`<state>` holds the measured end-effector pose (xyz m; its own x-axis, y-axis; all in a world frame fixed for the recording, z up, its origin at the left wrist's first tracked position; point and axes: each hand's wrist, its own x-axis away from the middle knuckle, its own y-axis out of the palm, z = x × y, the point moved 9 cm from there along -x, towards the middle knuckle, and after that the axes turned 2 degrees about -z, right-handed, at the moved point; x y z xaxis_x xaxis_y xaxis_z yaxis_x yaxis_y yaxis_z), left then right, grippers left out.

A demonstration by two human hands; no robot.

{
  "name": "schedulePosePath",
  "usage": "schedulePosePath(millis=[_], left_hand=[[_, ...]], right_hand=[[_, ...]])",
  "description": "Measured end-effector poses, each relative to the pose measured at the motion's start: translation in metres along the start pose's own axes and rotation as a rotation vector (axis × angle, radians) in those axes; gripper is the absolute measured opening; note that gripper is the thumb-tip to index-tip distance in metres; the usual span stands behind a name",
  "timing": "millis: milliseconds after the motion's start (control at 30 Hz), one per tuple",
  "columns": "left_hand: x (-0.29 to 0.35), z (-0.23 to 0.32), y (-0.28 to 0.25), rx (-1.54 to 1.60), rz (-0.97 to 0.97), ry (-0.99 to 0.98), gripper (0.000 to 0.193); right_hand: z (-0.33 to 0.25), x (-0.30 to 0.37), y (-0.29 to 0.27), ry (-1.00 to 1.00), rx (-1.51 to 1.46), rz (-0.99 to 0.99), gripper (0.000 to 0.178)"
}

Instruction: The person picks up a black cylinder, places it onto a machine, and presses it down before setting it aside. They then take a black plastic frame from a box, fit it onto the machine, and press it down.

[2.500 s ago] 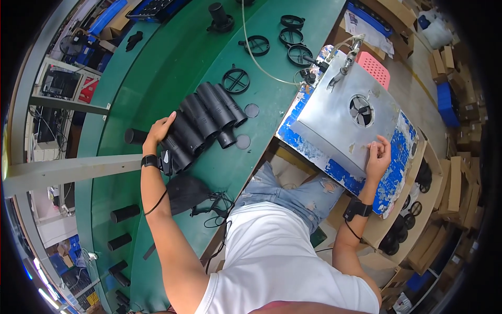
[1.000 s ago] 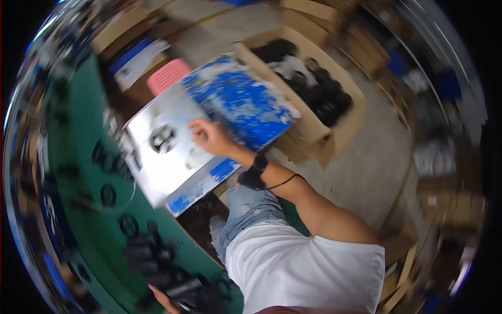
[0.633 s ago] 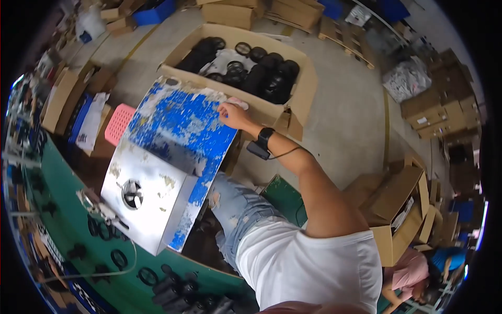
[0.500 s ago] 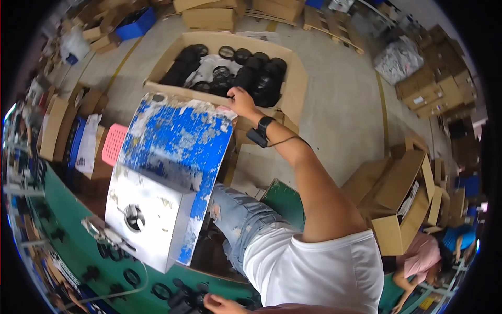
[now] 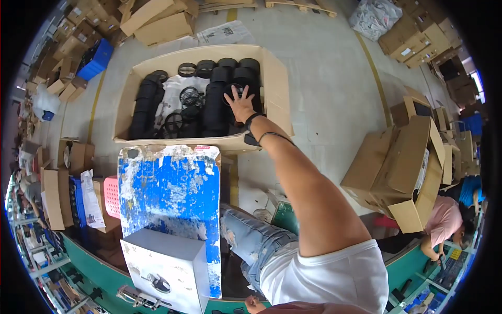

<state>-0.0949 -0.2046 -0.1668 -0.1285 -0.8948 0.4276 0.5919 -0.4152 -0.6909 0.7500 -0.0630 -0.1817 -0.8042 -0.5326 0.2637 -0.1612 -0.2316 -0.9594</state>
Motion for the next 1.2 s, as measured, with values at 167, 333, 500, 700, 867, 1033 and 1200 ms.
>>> schedulePosePath(millis=[167, 333, 500, 700, 867, 1033, 1200], left_hand=[[-0.013, -0.023, 0.018, -0.074, -0.060, -0.036, 0.017], [-0.019, 0.054, 0.006, -0.064, -0.031, -0.011, 0.018], [-0.030, 0.015, 0.011, -0.111, -0.094, -0.115, 0.018], [-0.029, 0.005, 0.023, -0.021, -0.078, -0.123, 0.012], [-0.015, 0.012, 0.014, -0.049, 0.097, -0.226, 0.014], [-0.002, 0.014, 0.013, -0.039, 0.179, -0.250, 0.015], [-0.003, 0.004, 0.024, -0.098, 0.088, -0.281, 0.024]], right_hand=[[-0.016, -0.026, -0.002, -0.065, -0.022, 0.042, 0.092], [-0.012, -0.012, 0.026, -0.122, -0.028, 0.027, 0.064], [-0.015, -0.018, 0.015, -0.203, -0.038, 0.361, 0.046], [0.013, -0.010, 0.005, -0.215, 0.014, 0.226, 0.099], [-0.020, -0.018, -0.015, -0.145, 0.065, 0.110, 0.100], [0.003, -0.023, -0.023, -0.111, -0.314, 0.178, 0.104], [0.035, -0.036, -0.010, 0.107, -0.431, 0.122, 0.110]])
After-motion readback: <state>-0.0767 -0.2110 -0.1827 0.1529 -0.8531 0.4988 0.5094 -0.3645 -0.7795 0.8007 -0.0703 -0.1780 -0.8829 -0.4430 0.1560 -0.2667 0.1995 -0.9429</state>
